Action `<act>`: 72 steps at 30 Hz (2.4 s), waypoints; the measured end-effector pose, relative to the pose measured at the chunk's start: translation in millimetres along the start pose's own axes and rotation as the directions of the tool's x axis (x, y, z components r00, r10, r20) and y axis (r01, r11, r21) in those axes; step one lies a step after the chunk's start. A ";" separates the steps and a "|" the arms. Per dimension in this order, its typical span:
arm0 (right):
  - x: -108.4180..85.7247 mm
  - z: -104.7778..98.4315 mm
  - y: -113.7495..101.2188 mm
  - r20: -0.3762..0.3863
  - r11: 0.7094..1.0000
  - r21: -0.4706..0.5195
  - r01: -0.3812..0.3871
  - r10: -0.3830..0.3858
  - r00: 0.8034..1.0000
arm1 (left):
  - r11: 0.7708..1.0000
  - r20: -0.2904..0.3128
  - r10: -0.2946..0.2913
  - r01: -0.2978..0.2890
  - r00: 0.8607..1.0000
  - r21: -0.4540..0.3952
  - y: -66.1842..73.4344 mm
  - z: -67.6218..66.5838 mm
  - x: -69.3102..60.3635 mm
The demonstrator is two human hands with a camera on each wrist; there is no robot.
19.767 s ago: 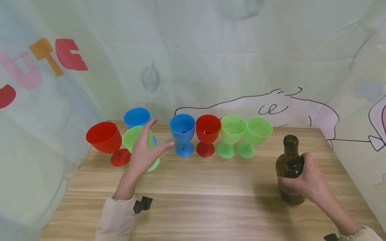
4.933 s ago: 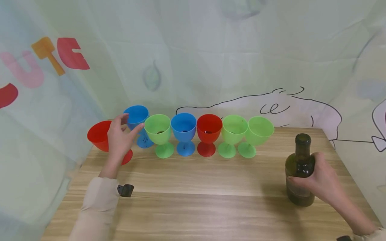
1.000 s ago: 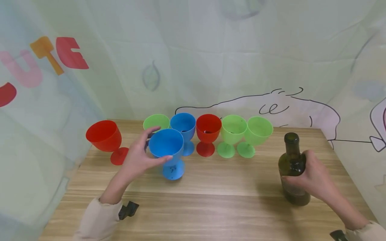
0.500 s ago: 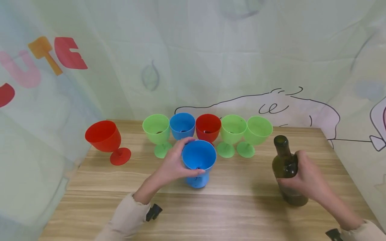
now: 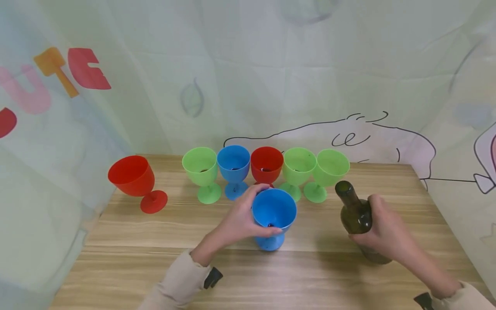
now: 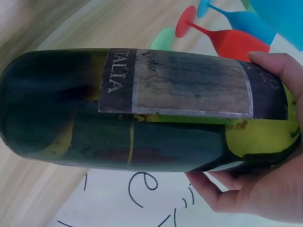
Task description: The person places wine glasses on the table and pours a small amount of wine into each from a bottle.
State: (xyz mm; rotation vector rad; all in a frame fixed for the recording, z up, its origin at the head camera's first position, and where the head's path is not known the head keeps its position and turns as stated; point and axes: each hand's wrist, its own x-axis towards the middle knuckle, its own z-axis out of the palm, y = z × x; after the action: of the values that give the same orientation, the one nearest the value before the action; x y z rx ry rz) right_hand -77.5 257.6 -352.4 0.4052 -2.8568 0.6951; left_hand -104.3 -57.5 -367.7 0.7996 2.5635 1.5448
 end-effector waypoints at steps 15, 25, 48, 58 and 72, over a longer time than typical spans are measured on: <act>1.5 3.4 -14.9 0.059 0.987 -0.156 0.036 -0.027 0.998 | 0.999 -0.009 -0.040 0.040 0.999 0.028 -1.4 10.1 -2.5; 4.0 3.9 -28.3 0.085 0.946 -0.315 0.077 -0.053 0.995 | 0.998 -0.004 0.026 -0.026 1.000 0.065 1.6 13.6 -1.6; 5.0 7.3 -38.1 -0.036 0.764 -0.621 0.175 -0.251 0.967 | 0.994 0.043 -0.011 0.006 0.999 0.109 5.2 14.2 0.3; 8.3 5.1 -39.3 -0.050 0.706 -0.678 0.207 -0.324 0.945 | 0.994 0.063 -0.027 0.020 0.998 0.106 4.1 14.5 1.0; 10.0 3.6 -44.3 -0.039 0.652 -0.714 0.254 -0.400 0.916 | 0.992 0.078 -0.048 0.038 0.996 0.118 2.6 15.1 2.4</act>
State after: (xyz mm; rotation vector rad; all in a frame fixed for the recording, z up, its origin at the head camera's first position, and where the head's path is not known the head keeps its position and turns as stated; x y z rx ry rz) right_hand -74.0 215.8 -334.5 0.6519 -2.4897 -0.4109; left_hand -100.9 -43.2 -372.5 0.7941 2.6138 1.3326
